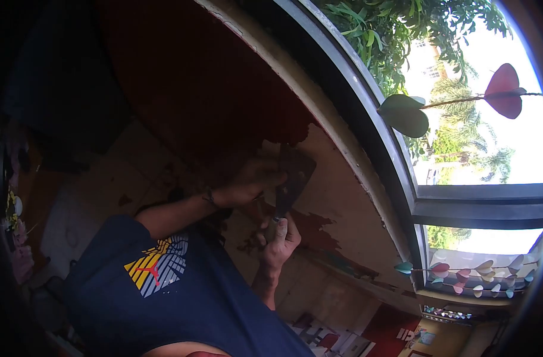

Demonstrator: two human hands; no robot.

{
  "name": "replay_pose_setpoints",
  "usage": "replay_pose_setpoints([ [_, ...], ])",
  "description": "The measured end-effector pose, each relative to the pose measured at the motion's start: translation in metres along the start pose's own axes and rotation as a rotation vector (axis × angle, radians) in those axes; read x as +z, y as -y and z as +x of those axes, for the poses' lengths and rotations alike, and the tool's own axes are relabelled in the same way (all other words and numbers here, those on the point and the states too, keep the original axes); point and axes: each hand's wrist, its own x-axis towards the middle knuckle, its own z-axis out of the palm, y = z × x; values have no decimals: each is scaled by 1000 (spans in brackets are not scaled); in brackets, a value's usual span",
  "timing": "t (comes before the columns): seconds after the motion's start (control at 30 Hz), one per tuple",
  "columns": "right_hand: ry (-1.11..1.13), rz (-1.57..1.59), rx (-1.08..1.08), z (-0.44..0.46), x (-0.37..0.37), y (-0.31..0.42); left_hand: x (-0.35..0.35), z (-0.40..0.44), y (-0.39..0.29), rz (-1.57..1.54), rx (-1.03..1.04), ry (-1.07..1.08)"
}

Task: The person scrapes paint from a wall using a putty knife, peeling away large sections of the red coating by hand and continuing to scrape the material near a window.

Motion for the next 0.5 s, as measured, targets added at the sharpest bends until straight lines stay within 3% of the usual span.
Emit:
replay_pose_setpoints([
  [0.1,-9,-37,60,4,-2,1,1,0,13,-22,49,-34],
  [0.17,-38,-34,38,6,4,3,-1,3,22,363,618,-31],
  [0.2,-36,-41,44,6,0,4,-1,4,22,358,614,-38],
  [0.27,-23,-54,30,2,-5,3,-6,4,17,45,-11,31],
  [0.4,0,-51,44,8,-10,3,3,1,20,28,78,-49],
  [0.47,35,-98,48,10,-6,7,-2,1,25,383,410,-14],
  [0.5,38,-106,49,10,-8,8,-1,3,24,377,412,-20],
])
